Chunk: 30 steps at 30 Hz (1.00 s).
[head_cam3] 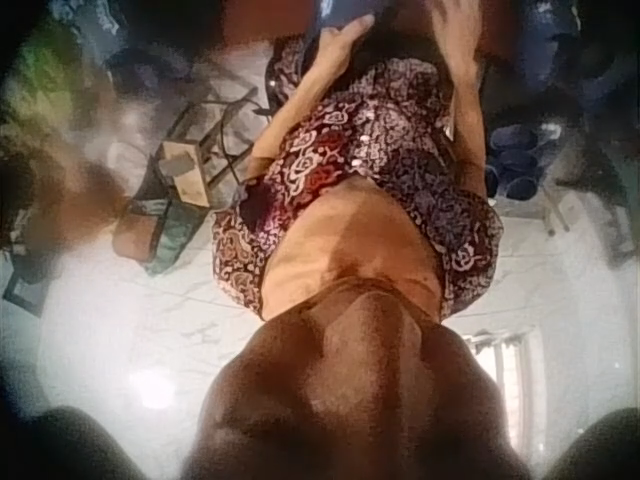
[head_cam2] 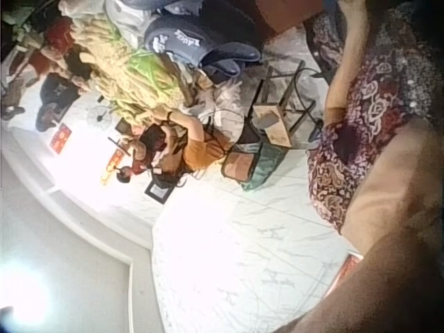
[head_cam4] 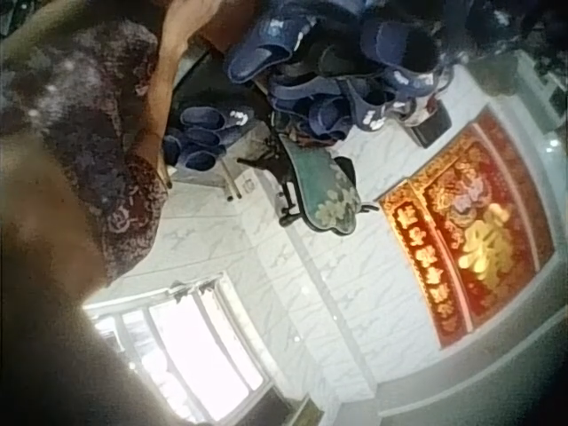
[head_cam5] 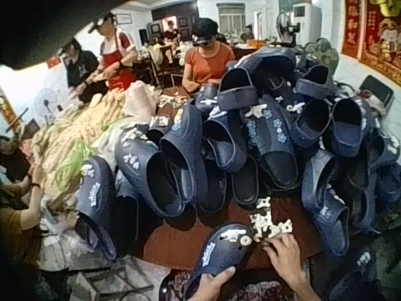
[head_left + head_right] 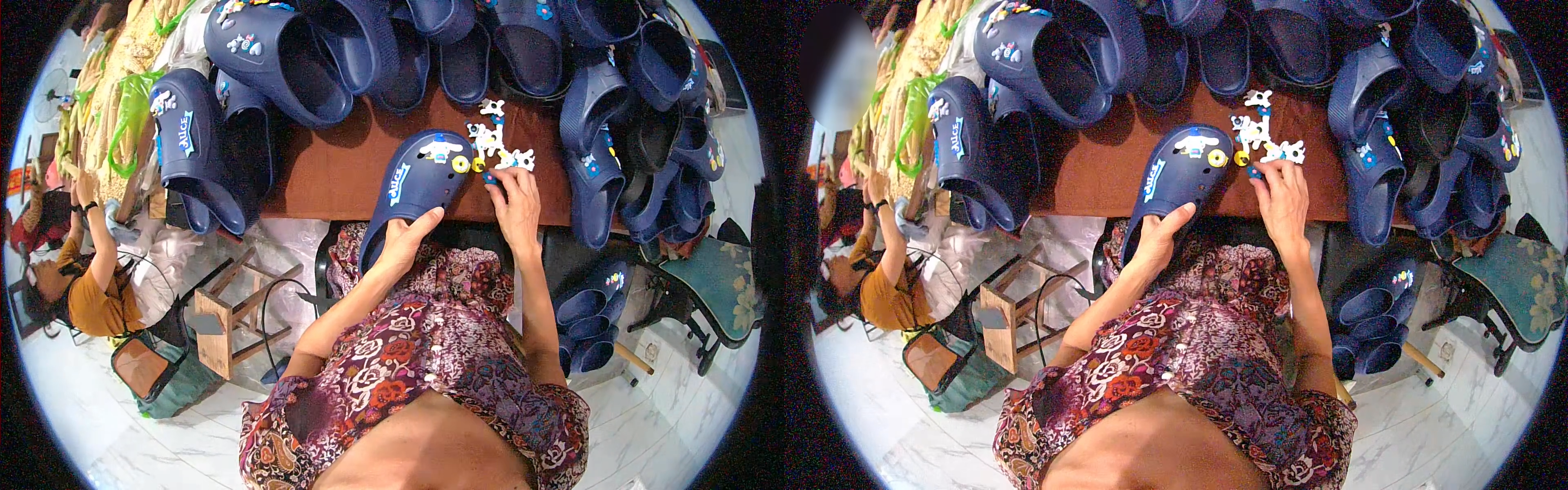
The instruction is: Attaching decorative charms to the holes of blue clog shoes.
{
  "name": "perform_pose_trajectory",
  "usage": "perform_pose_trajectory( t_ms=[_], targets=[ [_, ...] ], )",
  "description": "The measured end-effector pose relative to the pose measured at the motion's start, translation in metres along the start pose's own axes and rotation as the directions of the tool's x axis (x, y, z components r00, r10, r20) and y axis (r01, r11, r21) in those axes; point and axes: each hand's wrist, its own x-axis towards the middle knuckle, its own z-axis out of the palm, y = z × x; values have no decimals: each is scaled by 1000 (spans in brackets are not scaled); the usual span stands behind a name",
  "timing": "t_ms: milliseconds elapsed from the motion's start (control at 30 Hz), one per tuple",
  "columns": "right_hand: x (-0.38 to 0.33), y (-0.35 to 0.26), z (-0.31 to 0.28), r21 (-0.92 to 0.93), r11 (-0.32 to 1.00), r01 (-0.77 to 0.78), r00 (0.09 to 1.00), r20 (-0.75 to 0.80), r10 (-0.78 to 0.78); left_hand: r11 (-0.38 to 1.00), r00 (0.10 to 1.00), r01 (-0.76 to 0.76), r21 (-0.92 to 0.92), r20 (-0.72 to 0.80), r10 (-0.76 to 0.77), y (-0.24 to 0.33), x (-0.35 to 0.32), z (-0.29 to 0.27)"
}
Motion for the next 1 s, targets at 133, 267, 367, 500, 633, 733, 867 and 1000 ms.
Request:
perform_pose_trajectory(
  t_ms=[133,267,367,500,633,733,867,1000],
  targets=[
    [0,0,1,45,998,-42,998,-38,44,999,999,29,-39,31,-28,0,1,0],
    [1,-23,-7,193,979,-70,993,-77,87,996,997,56,-63,55,-53,-5,4,-5],
    [2,-46,-4,305,948,92,986,-161,-44,994,993,66,-82,104,-57,-4,6,-8],
    [-4,-55,7,256,955,153,983,-139,-120,993,990,78,-88,121,-67,5,3,-2],
    [-3,-59,7,212,959,188,978,-125,-165,993,991,47,-108,128,-33,3,5,-3],
    [-4,-58,5,279,949,147,987,-96,-125,993,993,37,-110,112,-25,2,4,-3],
    [-8,-58,6,511,857,-69,997,18,70,996,994,47,-80,101,-38,0,5,-5],
    [-12,-57,16,718,621,-314,945,171,280,996,993,53,-74,108,-45,1,3,-4]
  ],
)
